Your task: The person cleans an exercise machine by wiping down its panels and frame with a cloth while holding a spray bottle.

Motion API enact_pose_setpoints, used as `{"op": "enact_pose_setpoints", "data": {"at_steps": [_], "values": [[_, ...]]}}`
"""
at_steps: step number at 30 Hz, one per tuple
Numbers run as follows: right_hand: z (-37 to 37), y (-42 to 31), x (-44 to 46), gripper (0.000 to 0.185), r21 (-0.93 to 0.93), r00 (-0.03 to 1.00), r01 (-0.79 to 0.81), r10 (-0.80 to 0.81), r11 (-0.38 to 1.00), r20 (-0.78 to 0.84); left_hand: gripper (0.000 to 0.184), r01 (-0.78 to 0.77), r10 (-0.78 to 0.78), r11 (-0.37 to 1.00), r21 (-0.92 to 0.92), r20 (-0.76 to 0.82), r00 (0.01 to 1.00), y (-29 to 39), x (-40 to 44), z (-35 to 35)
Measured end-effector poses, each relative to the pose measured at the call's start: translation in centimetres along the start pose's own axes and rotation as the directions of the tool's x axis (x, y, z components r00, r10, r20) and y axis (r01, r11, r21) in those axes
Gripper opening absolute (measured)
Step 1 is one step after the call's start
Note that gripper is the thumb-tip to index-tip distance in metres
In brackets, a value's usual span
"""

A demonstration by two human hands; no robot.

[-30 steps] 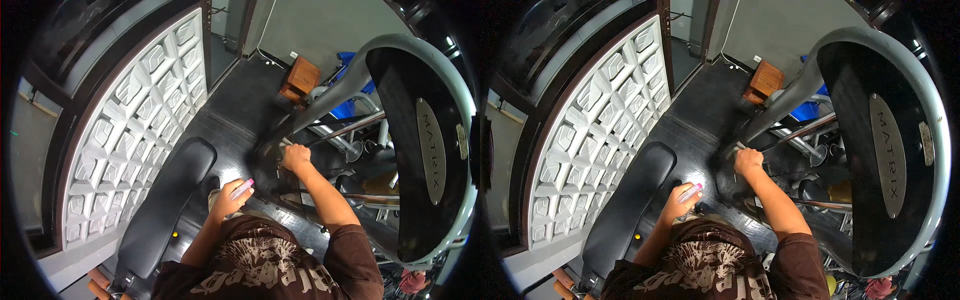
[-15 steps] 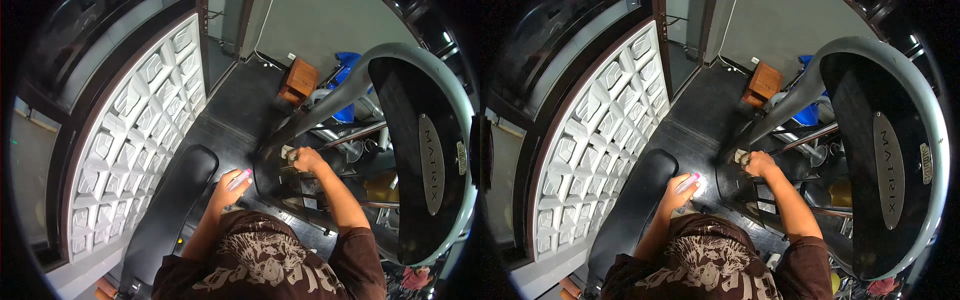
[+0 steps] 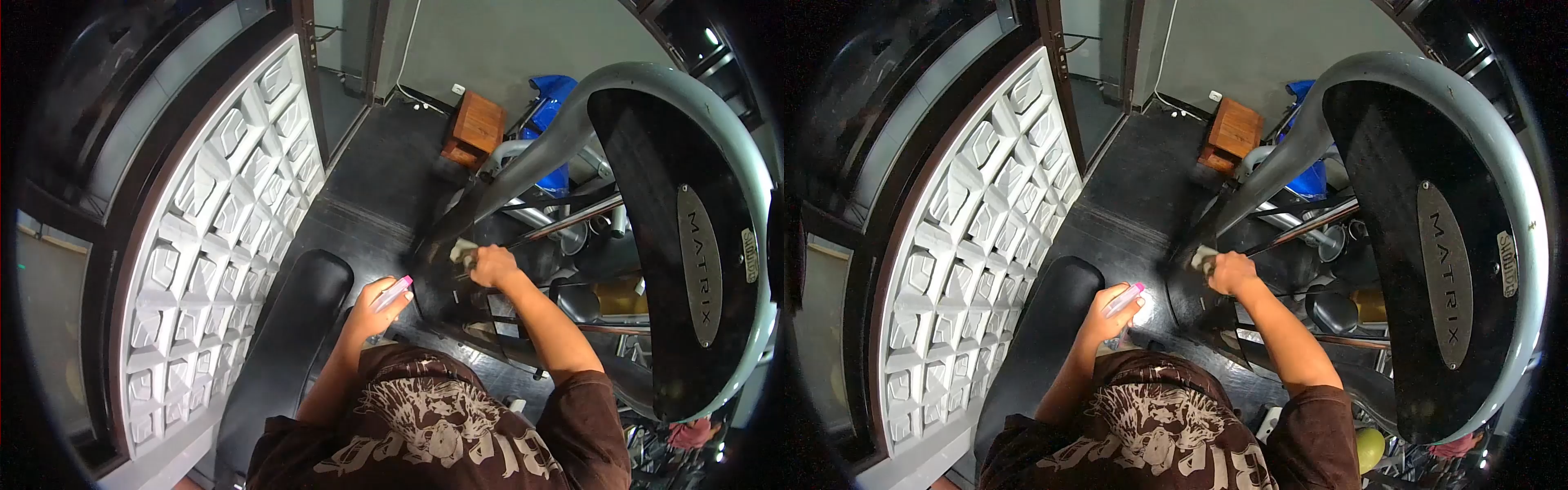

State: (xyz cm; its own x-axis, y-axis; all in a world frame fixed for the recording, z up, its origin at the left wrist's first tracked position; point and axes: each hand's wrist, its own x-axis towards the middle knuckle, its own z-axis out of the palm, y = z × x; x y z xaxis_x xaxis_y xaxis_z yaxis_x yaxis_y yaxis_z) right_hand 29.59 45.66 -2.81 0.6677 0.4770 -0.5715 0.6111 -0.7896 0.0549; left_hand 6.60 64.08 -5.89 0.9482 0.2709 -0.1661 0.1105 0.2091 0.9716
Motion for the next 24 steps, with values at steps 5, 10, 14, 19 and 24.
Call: {"op": "enact_pose_setpoints", "data": {"at_steps": [5, 10, 14, 19, 24], "values": [[0.7, -1.8, -0.3, 0.045, -0.205, 0.974, -0.038, 0.082, 0.978, 0.209, 0.023, 0.012, -0.013, 1.000, 0.027, 0.031, 0.999, -0.4, 0.0, -1.0], [5.1, -0.8, 0.9, 0.044, -0.255, 0.869, 0.134, 0.011, 0.958, 0.495, 0.019, 0.041, -0.042, 0.999, 0.028, 0.028, 0.999, 0.2, 0.0, -2.2], [-0.4, -1.1, 0.1, 0.046, -0.205, 0.981, 0.068, -0.028, 0.976, 0.193, 0.020, 0.036, -0.038, 0.999, 0.034, 0.055, 0.998, 0.6, 0.5, -2.7], [-2.0, -1.4, 0.4, 0.045, -0.124, 0.998, -0.057, 0.057, 0.991, 0.001, 0.023, 0.072, -0.077, 0.996, 0.055, 0.095, 0.993, 0.5, 1.1, -2.7], [1.3, -2.1, 0.3, 0.054, -0.273, 0.882, -0.004, 0.132, 0.962, 0.453, 0.023, 0.058, -0.065, 0.995, 0.084, 0.089, 0.994, 0.5, 1.1, -3.9]]}}
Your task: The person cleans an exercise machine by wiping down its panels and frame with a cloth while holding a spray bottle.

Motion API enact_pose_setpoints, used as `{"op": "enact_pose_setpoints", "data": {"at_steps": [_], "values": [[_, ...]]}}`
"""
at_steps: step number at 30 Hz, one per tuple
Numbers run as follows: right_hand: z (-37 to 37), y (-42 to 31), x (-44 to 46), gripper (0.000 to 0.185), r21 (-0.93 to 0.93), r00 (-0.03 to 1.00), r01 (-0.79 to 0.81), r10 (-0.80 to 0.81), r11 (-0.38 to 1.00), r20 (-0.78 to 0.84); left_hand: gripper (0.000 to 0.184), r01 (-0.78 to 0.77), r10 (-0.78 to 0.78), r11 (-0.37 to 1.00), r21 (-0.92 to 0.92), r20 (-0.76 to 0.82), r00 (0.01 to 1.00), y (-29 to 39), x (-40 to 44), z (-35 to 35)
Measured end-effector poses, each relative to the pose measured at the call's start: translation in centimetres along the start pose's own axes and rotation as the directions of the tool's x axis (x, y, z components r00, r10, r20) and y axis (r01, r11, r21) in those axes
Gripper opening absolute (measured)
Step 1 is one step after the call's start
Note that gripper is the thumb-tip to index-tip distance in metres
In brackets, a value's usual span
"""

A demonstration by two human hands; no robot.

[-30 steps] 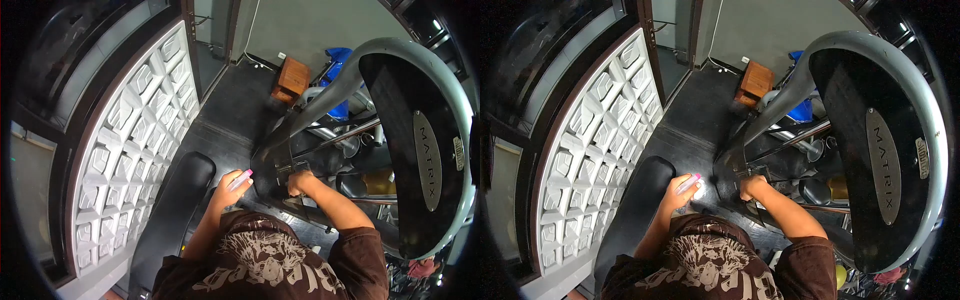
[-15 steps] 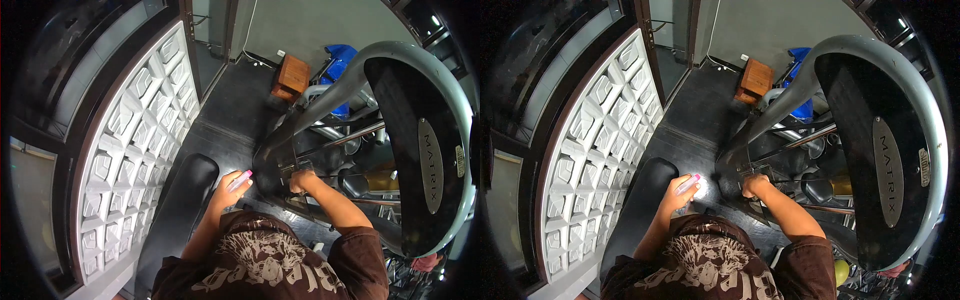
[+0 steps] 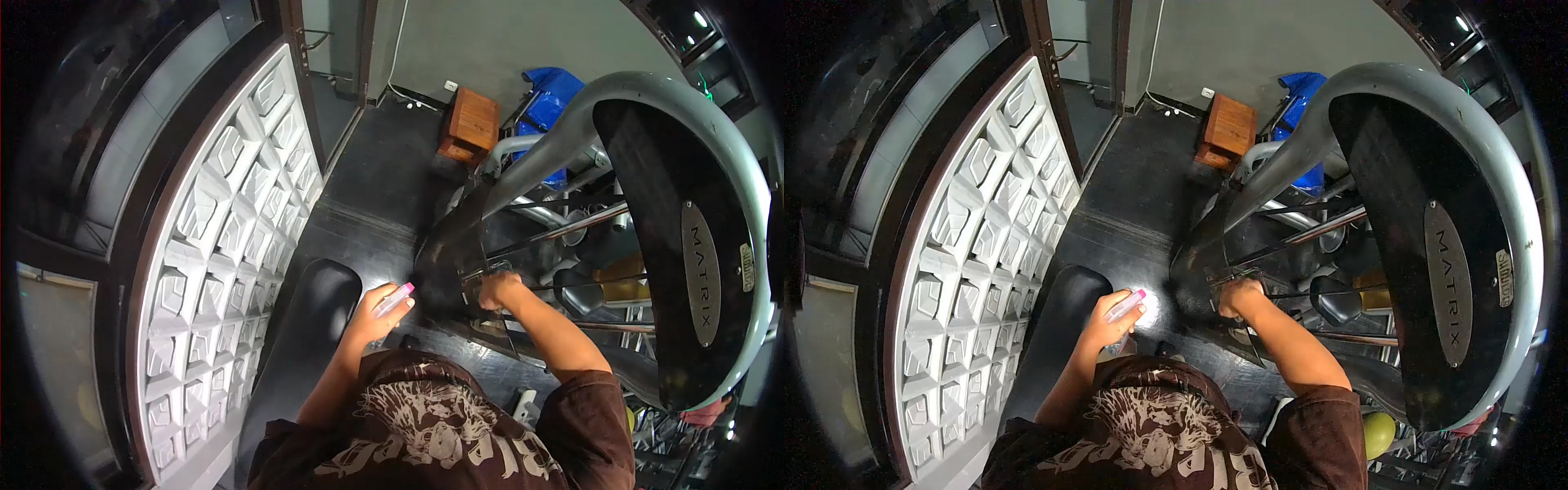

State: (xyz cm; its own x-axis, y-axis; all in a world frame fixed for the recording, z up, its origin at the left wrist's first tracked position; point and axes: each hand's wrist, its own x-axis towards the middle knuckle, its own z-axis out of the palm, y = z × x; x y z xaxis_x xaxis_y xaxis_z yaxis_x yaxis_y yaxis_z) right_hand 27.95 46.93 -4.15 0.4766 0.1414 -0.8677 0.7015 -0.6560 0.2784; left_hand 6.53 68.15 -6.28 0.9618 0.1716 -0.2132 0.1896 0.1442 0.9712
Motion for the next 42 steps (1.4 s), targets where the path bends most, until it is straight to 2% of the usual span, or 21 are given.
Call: {"op": "enact_pose_setpoints", "data": {"at_steps": [2, 5, 6, 7, 9, 12, 15, 19, 20, 21, 23, 26, 29, 30, 34, 37, 42], "values": [[0.4, -0.2, 0.3, 0.057, -0.016, 0.993, -0.008, 0.009, 1.000, 0.114, 0.023, -0.009, 0.008, 1.000, -0.019, -0.001, 1.000, 0.1, 0.2, -0.5], [-2.4, 0.3, -0.4, 0.058, -0.022, 0.992, 0.121, -0.121, 0.992, -0.016, 0.024, -0.001, 0.001, 1.000, -0.024, 0.010, 1.000, 0.3, 0.3, -1.2], [-2.5, 0.3, -0.1, 0.057, 0.211, 0.969, 0.019, 0.034, 0.977, -0.245, 0.024, -0.004, 0.005, 1.000, -0.019, 0.014, 1.000, 0.5, 0.4, -1.2], [-3.0, 1.2, 0.1, 0.056, 0.226, 0.953, 0.058, 0.013, 0.972, -0.302, 0.024, -0.010, 0.010, 1.000, -0.013, 0.020, 1.000, 0.7, 0.5, -1.2], [-3.7, 1.9, -0.4, 0.052, 0.318, 0.924, 0.033, 0.093, 0.947, -0.372, 0.023, -0.021, 0.022, 1.000, -0.017, 0.046, 0.999, 0.8, 0.7, -1.1], [-1.8, 1.9, 1.3, 0.046, 0.275, 0.932, -0.054, 0.148, 0.960, -0.332, 0.022, -0.028, 0.029, 1.000, -0.010, 0.065, 0.998, 0.7, 0.9, -1.6], [-1.9, 1.9, 1.3, 0.045, 0.102, 1.000, 0.008, -0.011, 0.995, 0.029, 0.022, -0.016, 0.017, 1.000, -0.022, 0.072, 0.997, 0.5, 1.0, -2.2], [-4.0, 3.4, -0.3, 0.042, 0.424, 0.947, 0.309, -0.235, 0.852, -0.217, 0.021, 0.017, -0.017, 1.000, 0.004, 0.069, 0.997, 0.4, 1.3, -3.2], [-4.7, 3.4, -1.4, 0.038, 0.771, 0.971, 0.234, -0.096, 0.593, -0.221, 0.021, 0.021, -0.021, 1.000, 0.008, 0.070, 0.997, 0.5, 1.3, -3.4], [-2.7, 3.7, 1.1, 0.038, 0.603, 0.748, 0.495, 0.046, 0.626, -0.662, 0.021, 0.022, -0.023, 1.000, 0.013, 0.074, 0.997, 0.6, 1.4, -3.6], [-1.9, 3.9, 3.4, 0.044, 0.614, 0.669, 0.401, 0.240, 0.680, -0.703, 0.022, 0.017, -0.019, 1.000, 0.019, 0.086, 0.996, 1.0, 1.6, -4.0], [1.1, 3.5, 3.8, 0.053, 0.581, 0.708, 0.247, 0.265, 0.775, -0.655, 0.021, 0.028, -0.032, 0.999, 0.037, 0.090, 0.995, 1.3, 1.6, -4.7], [4.5, 2.0, 3.4, 0.055, 0.589, 0.616, 0.204, 0.365, 0.782, -0.698, 0.020, -0.020, 0.020, 1.000, 0.008, 0.094, 0.995, 0.9, 1.8, -5.4], [5.3, 1.5, 2.6, 0.057, 0.582, 0.598, 0.207, 0.369, 0.786, -0.711, 0.020, -0.012, 0.011, 1.000, 0.015, 0.098, 0.995, 0.8, 2.0, -5.6], [7.7, 0.5, -1.3, 0.064, 0.605, 0.665, 0.138, 0.380, 0.784, -0.643, 0.019, -0.041, 0.037, 0.999, 0.028, 0.117, 0.992, 0.9, 2.8, -5.9], [9.7, 0.4, -2.6, 0.065, 0.571, 0.642, 0.136, 0.367, 0.809, -0.673, 0.019, -0.063, 0.060, 0.998, 0.019, 0.114, 0.992, 0.9, 3.1, -6.6], [8.1, -0.4, -0.6, 0.062, 0.543, 0.561, 0.113, 0.397, 0.832, -0.726, 0.019, -0.084, 0.081, 0.996, 0.038, 0.069, 0.994, 1.6, 3.3, -8.1]]}}
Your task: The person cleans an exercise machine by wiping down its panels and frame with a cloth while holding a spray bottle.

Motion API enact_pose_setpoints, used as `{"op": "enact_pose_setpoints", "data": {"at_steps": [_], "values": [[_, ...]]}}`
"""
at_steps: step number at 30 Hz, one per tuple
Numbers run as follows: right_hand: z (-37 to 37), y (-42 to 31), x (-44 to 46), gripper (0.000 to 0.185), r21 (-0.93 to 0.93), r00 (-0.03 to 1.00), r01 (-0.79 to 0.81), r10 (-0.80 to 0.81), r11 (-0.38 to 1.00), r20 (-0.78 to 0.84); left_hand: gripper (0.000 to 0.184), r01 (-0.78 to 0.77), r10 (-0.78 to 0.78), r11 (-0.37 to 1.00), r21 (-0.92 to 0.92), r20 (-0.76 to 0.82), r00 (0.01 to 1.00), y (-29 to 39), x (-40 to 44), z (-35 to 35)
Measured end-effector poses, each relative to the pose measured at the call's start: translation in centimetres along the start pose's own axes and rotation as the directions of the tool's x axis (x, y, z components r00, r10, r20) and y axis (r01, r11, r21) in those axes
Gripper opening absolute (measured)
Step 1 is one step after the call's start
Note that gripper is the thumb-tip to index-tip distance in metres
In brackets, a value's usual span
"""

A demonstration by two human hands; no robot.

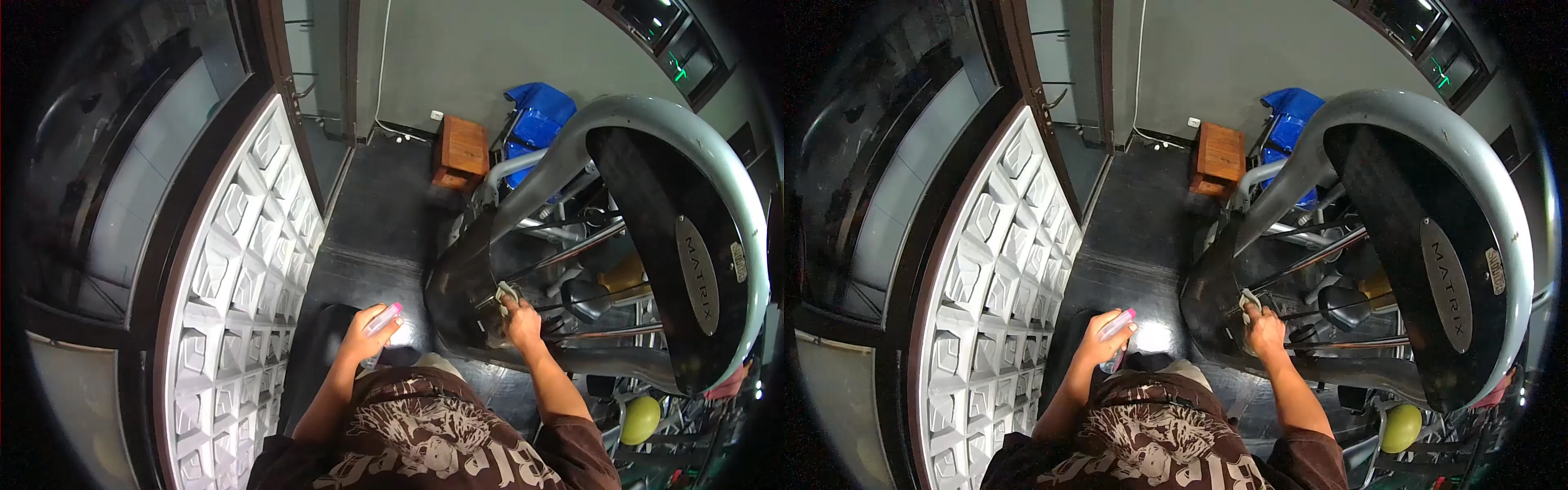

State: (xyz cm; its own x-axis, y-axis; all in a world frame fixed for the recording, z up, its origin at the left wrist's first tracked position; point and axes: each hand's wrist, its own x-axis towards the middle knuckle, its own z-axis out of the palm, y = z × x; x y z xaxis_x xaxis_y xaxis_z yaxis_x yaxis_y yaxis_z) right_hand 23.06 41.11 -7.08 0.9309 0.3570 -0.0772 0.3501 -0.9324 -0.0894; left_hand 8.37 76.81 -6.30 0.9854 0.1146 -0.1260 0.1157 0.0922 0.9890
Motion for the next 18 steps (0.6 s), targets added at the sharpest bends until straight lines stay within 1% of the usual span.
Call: {"op": "enact_pose_setpoints", "data": {"at_steps": [1, 2, 5, 6, 9, 11, 14, 16, 17, 18], "values": [[0.3, -0.5, 0.7, 0.060, 0.003, 1.000, -0.004, 0.004, 1.000, -0.015, 0.020, -0.012, 0.012, 1.000, -0.007, -0.008, 1.000, -0.3, -0.2, -0.3], [0.4, -0.9, 1.5, 0.052, -0.015, 1.000, -0.001, 0.001, 1.000, -0.029, 0.020, -0.025, 0.025, 1.000, -0.013, -0.016, 1.000, -0.5, -0.4, -0.5], [0.6, -1.8, 4.2, 0.051, -0.015, 0.999, 0.030, -0.031, 0.999, -0.042, 0.020, -0.012, 0.012, 0.999, -0.051, -0.014, 1.000, -0.5, -1.2, -0.8], [1.0, -2.0, 5.2, 0.050, -0.010, 0.997, 0.030, -0.031, 0.999, -0.073, 0.020, -0.001, 0.001, 0.999, -0.046, -0.018, 1.000, -0.5, -1.5, -0.9], [0.8, -3.8, 8.7, 0.045, -0.040, 0.998, -0.059, 0.058, 0.997, -0.026, 0.019, 0.019, -0.020, 0.999, -0.032, -0.040, 0.999, -0.3, -2.0, -1.0], [1.4, -4.4, 11.3, 0.036, -0.046, 0.993, -0.115, 0.115, 0.992, -0.002, 0.019, 0.027, -0.027, 1.000, -0.010, -0.067, 0.997, -0.2, -2.6, -1.2], [1.7, -5.1, 14.2, 0.034, -0.048, 0.988, -0.154, 0.154, 0.987, -0.019, 0.020, 0.058, -0.058, 0.998, -0.003, -0.090, 0.994, -0.1, -3.0, -1.8], [2.1, -5.2, 15.2, 0.033, -0.035, 0.977, -0.210, 0.208, 0.977, -0.045, 0.020, 0.043, -0.036, 0.996, 0.073, -0.091, 0.995, -0.1, -3.0, -2.1], [2.4, -5.1, 15.2, 0.032, -0.031, 0.976, -0.211, 0.209, 0.977, -0.056, 0.020, 0.036, -0.026, 0.993, 0.111, -0.087, 0.996, -0.1, -2.9, -2.2], [2.2, -5.3, 14.8, 0.032, -0.029, 0.975, -0.215, 0.213, 0.976, -0.066, 0.020, 0.047, -0.039, 0.993, 0.108, -0.079, 0.996, -0.2, -2.8, -2.1]]}}
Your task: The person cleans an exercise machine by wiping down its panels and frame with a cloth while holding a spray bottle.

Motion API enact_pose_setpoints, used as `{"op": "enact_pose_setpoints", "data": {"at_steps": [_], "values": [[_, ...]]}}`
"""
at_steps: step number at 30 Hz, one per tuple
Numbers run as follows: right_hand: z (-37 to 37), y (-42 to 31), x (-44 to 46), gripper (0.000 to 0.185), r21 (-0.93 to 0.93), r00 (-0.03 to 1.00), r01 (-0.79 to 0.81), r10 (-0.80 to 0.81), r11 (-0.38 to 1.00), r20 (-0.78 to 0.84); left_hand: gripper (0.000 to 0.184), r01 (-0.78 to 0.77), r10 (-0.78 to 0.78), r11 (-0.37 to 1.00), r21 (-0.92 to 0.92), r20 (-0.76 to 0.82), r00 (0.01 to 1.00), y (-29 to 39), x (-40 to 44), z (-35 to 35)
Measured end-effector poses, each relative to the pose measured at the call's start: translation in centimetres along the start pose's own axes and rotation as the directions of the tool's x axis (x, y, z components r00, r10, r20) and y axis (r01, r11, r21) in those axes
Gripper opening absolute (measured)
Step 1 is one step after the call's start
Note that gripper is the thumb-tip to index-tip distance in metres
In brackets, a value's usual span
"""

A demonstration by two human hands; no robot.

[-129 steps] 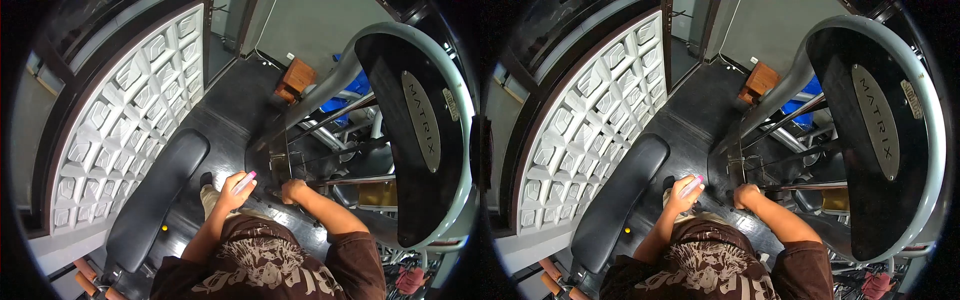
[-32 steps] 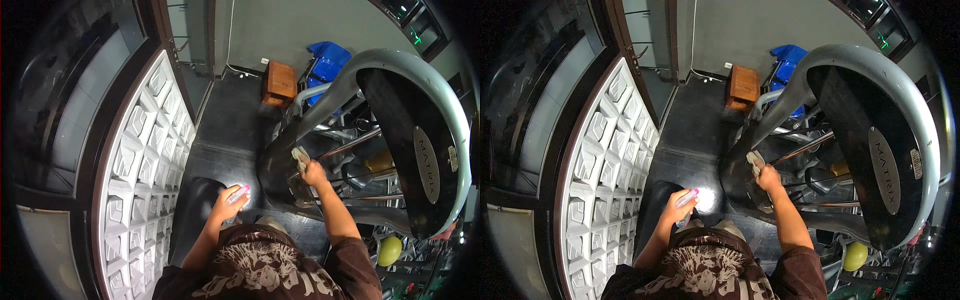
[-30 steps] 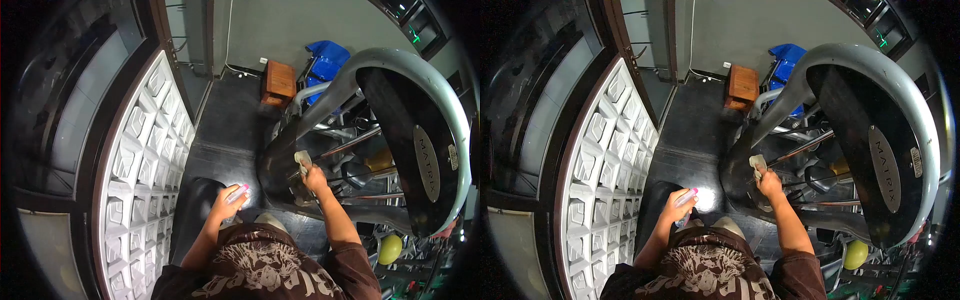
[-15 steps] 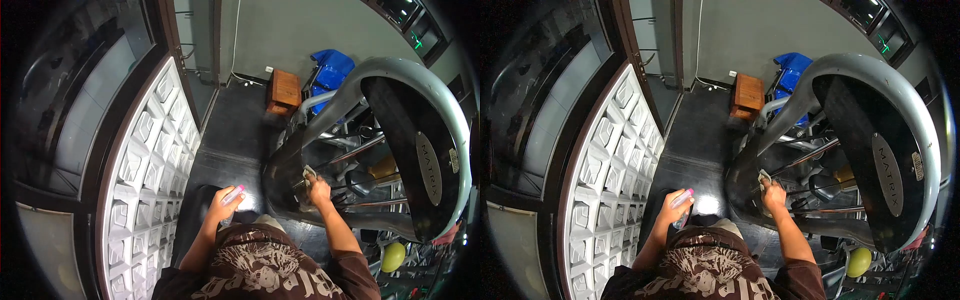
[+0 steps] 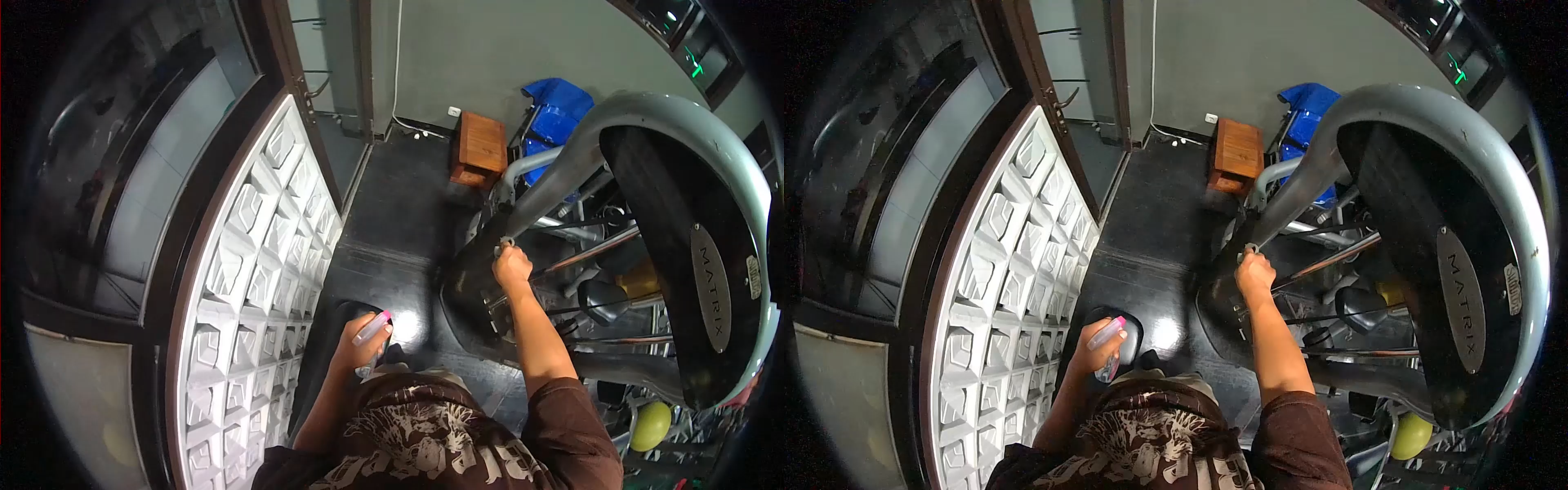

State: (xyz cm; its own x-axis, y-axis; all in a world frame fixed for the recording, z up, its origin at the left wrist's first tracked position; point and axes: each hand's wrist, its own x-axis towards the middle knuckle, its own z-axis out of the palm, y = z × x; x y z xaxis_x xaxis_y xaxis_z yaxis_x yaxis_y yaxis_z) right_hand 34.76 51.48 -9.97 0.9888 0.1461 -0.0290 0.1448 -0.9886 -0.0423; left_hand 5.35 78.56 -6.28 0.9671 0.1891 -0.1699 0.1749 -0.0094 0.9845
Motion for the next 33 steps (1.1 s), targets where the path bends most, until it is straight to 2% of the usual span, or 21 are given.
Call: {"op": "enact_pose_setpoints", "data": {"at_steps": [1, 4, 8, 14, 18, 21, 26, 28, 30, 33], "values": [[-0.2, 0.0, -0.5, 0.032, 0.000, 1.000, -0.007, 0.007, 1.000, -0.009, 0.020, 0.012, -0.012, 1.000, -0.004, 0.011, 1.000, -0.2, 0.1, 0.2], [-2.0, 0.6, -3.1, 0.030, 0.002, 0.994, -0.008, 0.008, 1.000, 0.105, 0.020, 0.017, -0.015, 0.999, -0.028, 0.055, 0.998, -0.4, 0.7, 1.3], [-1.1, 4.3, -7.9, 0.034, 0.005, 0.993, 0.112, -0.112, 0.994, -0.033, 0.021, 0.049, -0.038, 0.996, -0.070, 0.142, 0.989, -0.8, 1.3, 3.1], [-3.1, 9.2, -15.8, 0.050, 0.058, 0.994, 0.101, -0.103, 0.993, 0.028, 0.020, 0.071, -0.047, 0.992, -0.104, 0.215, 0.975, -0.4, 2.8, 4.9], [-3.7, 12.2, -19.2, 0.051, 0.085, 0.995, 0.014, -0.022, 0.996, 0.097, 0.018, 0.028, -0.002, 0.994, -0.107, 0.232, 0.973, -0.2, 3.6, 5.1], [-2.8, 12.5, -19.1, 0.046, 0.084, 0.995, -0.037, 0.029, 0.996, 0.095, 0.017, 0.003, 0.020, 0.995, -0.099, 0.227, 0.974, 0.0, 3.7, 4.8], [-2.4, 10.4, -16.2, 0.039, 0.100, 0.999, 0.010, -0.014, 0.995, 0.039, 0.017, 0.020, 0.003, 0.994, -0.105, 0.215, 0.977, -0.7, 3.7, 4.3], [-3.7, 8.1, -14.3, 0.035, 0.107, 0.998, 0.000, -0.007, 0.994, 0.059, 0.017, 0.009, 0.014, 0.995, -0.101, 0.221, 0.975, -0.4, 3.6, 4.2], [-2.9, 6.6, -11.4, 0.042, 0.141, 0.998, 0.026, -0.032, 0.990, 0.044, 0.017, 0.008, 0.014, 0.995, -0.096, 0.223, 0.975, -0.3, 3.6, 4.1], [-1.7, 3.9, -6.7, 0.037, 0.116, 0.999, 0.036, -0.037, 0.993, 0.010, 0.017, 0.016, 0.006, 0.995, -0.099, 0.218, 0.976, -0.2, 3.3, 4.0]]}}
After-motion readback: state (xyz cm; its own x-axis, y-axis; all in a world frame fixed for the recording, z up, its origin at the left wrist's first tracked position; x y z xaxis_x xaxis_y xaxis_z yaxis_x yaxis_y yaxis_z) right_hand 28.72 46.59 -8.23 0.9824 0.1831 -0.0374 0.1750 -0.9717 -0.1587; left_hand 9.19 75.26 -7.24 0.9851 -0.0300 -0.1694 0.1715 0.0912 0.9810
